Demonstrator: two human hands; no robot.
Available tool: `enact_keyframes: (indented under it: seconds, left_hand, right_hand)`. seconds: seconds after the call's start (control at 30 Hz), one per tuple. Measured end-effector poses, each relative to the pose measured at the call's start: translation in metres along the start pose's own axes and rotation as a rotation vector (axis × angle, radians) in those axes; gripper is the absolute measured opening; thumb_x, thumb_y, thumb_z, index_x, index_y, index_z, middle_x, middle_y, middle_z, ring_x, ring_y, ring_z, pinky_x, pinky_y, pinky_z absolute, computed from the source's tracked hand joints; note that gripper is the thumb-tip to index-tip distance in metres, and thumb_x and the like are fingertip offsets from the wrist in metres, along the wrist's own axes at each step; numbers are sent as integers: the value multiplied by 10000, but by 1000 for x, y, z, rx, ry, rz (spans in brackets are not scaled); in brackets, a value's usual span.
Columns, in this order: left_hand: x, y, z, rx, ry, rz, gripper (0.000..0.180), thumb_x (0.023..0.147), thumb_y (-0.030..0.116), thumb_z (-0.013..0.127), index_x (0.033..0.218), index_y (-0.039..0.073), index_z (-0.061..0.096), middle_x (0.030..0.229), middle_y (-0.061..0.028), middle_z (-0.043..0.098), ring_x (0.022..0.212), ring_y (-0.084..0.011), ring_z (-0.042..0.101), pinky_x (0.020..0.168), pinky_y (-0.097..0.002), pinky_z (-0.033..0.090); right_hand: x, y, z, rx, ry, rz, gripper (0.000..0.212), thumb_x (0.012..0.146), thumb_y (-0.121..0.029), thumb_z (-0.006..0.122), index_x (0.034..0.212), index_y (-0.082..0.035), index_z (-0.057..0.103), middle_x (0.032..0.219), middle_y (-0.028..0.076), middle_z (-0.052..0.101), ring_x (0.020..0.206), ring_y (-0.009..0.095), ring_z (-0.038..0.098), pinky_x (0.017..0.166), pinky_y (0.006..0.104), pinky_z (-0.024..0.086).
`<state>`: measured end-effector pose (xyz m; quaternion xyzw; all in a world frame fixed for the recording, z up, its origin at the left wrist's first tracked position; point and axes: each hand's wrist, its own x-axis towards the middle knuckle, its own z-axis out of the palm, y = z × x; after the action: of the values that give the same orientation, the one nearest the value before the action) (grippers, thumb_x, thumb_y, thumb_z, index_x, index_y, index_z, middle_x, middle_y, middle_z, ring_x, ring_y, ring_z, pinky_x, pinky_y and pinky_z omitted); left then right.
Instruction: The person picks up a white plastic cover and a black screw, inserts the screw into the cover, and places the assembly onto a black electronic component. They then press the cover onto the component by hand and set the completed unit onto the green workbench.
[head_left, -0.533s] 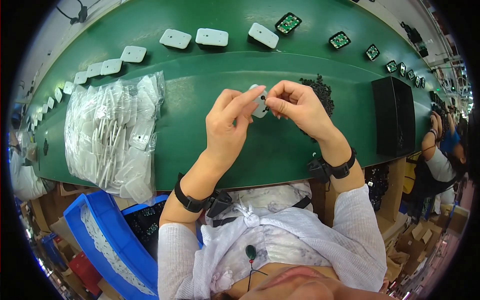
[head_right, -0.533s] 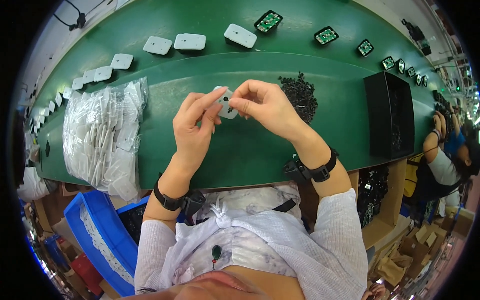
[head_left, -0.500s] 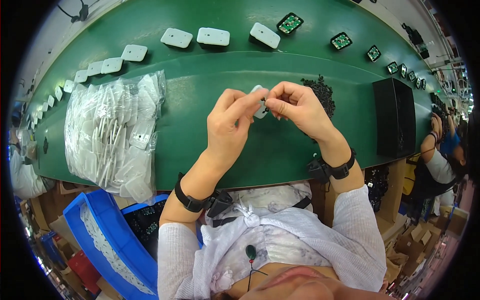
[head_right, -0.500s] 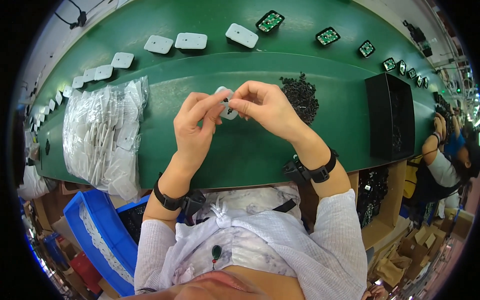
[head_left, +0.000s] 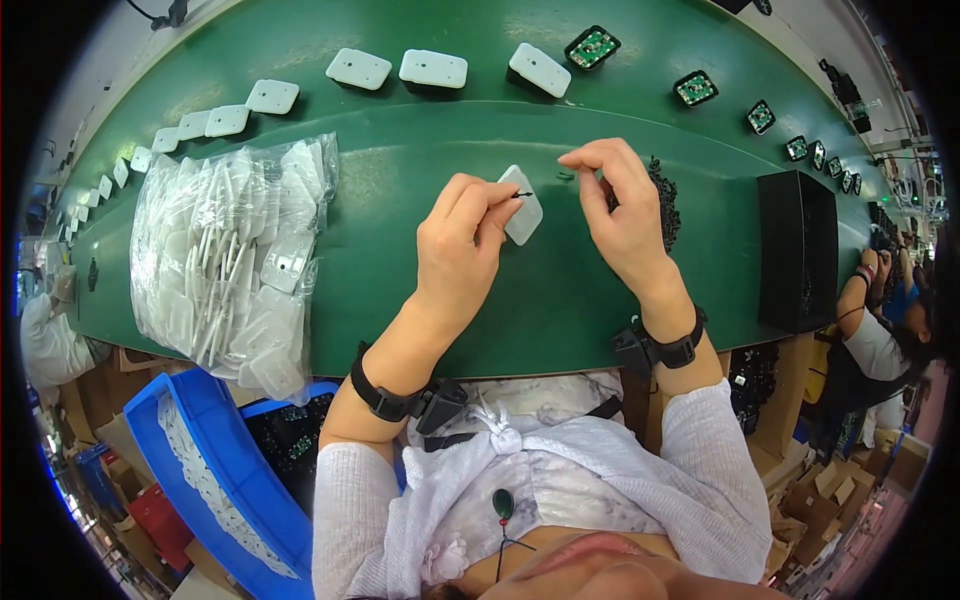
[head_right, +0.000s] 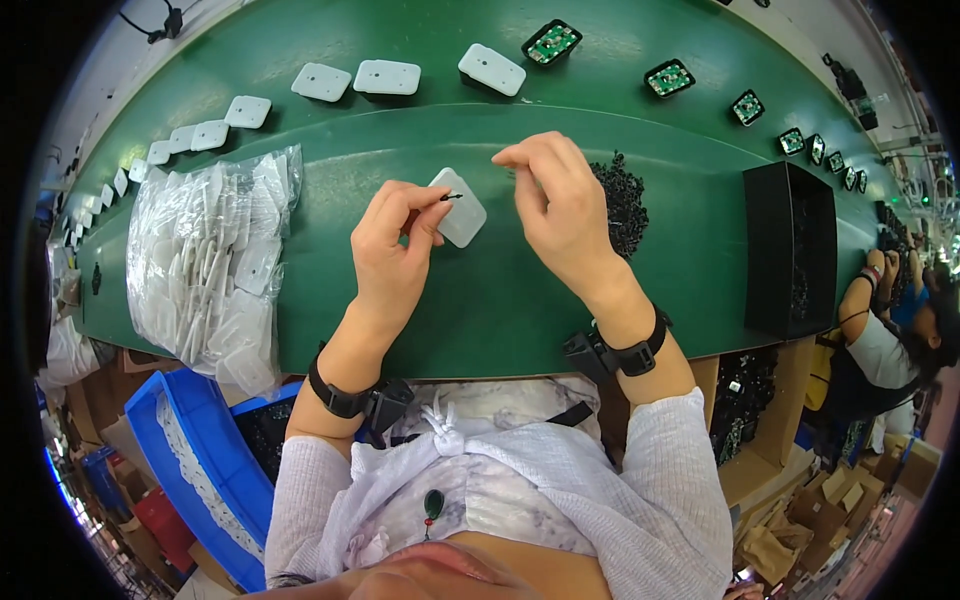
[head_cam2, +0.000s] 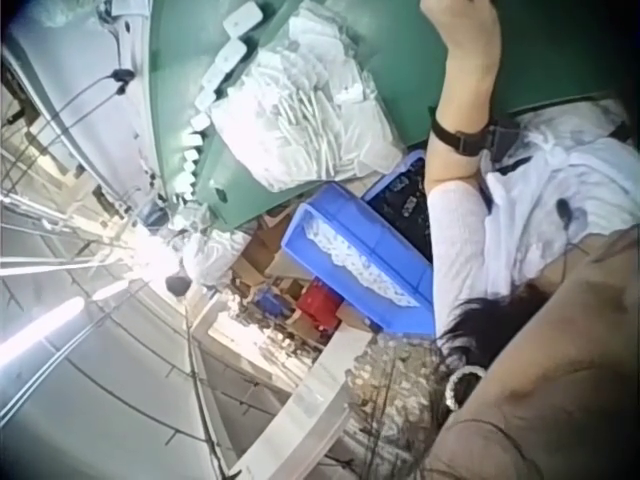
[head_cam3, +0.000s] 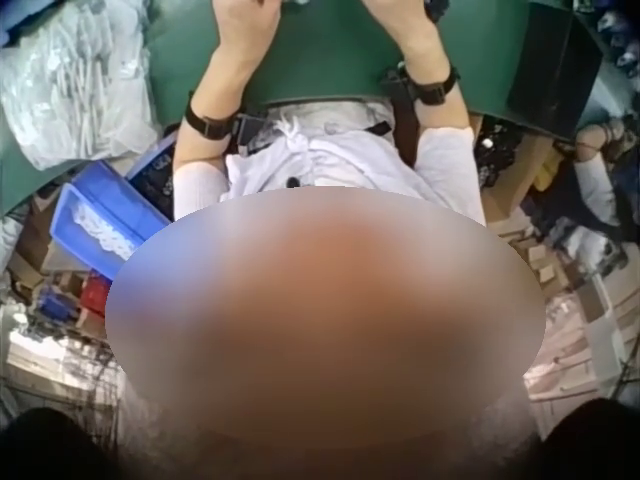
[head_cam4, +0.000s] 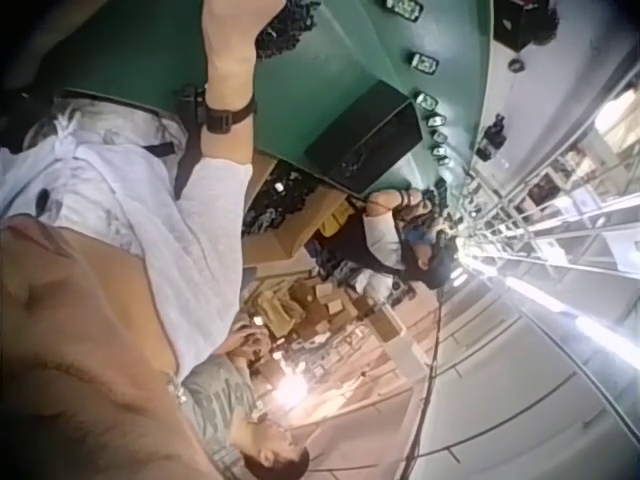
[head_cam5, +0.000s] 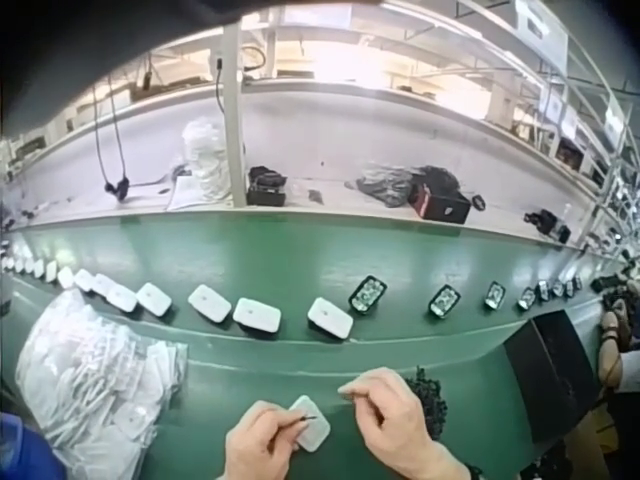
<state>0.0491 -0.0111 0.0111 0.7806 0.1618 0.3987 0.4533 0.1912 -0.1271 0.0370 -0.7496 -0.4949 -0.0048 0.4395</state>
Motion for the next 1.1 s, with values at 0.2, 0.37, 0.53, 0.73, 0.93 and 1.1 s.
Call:
enact_keyframes:
  seconds: [0.2,0.37,0.53,0.73,0.93,1.1]
  left_hand:
    - [0,8,0,-137,-59,-189,44,854,-19,641,894,-19,624,796,-76,579,566,-131,573,486,-249,477]
    - [-2,9,-1,-221,-117,-252,49,856,-23,633,905,-16,633,813,-73,577,586,-125,594,475,-233,489]
    - [-3,8,-2,-203,-111,-230,42,853,-33,630,887,-9,639,810,-70,573,594,-128,604,474,-228,489]
    - [-6,9,-1,-268,-123,-280,157,865,-44,611,1014,6,609,837,-67,583,613,-126,615,503,-242,515]
    - [-5,6,0,-607,-121,-529,185,908,-41,559,1091,-50,539,917,-81,582,780,-175,674,688,-274,571]
    - [-6,3,1,-635,-153,-526,136,938,-12,532,1066,-58,537,1019,-157,638,890,-206,675,798,-307,558]
  right_hand:
    - [-6,-10,5,31,-32,-156,157,808,19,666,949,-47,649,925,74,604,740,192,574,568,277,443]
    - [-9,-12,8,119,-70,-124,135,766,-16,686,881,-38,619,865,110,602,805,296,594,662,371,488]
    - [-10,-11,9,148,-102,-166,133,767,-14,684,875,-31,608,842,117,592,784,302,588,656,379,484]
    - [-12,-9,9,108,-110,-217,146,783,27,691,900,-13,613,860,101,600,720,209,568,580,284,445]
    - [-14,-18,5,171,-49,-52,112,793,23,682,872,-9,609,816,73,579,665,150,536,559,260,422]
    - [-16,-21,6,162,-132,107,81,811,-8,677,848,-18,606,791,36,555,638,96,486,542,228,387]
